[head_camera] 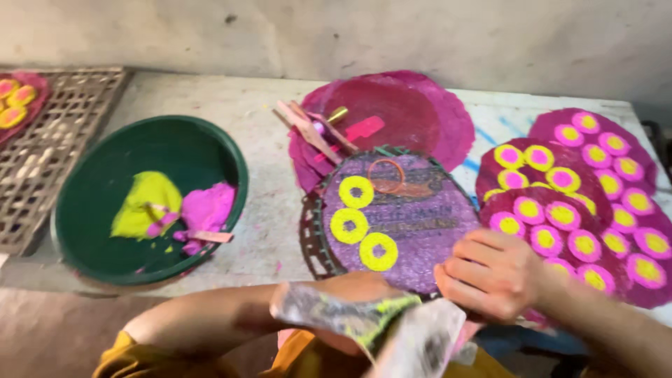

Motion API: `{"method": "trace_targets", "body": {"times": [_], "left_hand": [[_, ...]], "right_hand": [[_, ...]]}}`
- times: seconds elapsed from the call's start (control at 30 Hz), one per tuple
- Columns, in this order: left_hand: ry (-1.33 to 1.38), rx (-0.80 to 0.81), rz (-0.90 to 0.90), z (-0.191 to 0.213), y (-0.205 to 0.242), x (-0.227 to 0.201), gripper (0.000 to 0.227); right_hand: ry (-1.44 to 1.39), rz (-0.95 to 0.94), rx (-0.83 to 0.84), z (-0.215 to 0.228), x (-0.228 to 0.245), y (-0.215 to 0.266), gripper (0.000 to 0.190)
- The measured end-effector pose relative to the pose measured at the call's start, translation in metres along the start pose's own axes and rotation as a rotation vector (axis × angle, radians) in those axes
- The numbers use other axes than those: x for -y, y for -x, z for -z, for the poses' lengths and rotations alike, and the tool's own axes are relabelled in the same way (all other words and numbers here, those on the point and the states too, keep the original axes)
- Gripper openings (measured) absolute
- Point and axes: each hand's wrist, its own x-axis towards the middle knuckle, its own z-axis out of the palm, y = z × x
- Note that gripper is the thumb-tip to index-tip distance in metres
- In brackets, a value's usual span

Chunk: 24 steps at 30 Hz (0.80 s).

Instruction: The person fills wooden molds with pink and yellow dough by hand, presses the molds together, and arranges the formed circular pieces onto decorative bases.

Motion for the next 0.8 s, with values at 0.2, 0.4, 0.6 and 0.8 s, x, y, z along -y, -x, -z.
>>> {"method": "trace_targets", "body": {"times": [0.2,0.4,0.6,0.8], "left_hand": [[-0.276,-0.107,0.308,-0.003,0.097,-0.049,0.038],[-0.308,-0.266,0.608,-0.021,0.209,-0.051,0.041],[-0.037,-0.77,0.502,-0.001,0.353,-0.004,0.024],[0.854,-0.804,-0.152,0.027,0.431,0.028,0.045]], "right_hand": [[-0.872,-0.018,0.407,-0.028,-0.009,-0.078,0.05],[-1.311,-0.111,0.633,-0.081,0.003,-0.138,0.046],[-0.959,0.074,0.464,-0.118,-0.034,-0.21,0.038],[0.32,0.432,0.363,-0.172,-0.097,-0.318,0.028]]}}
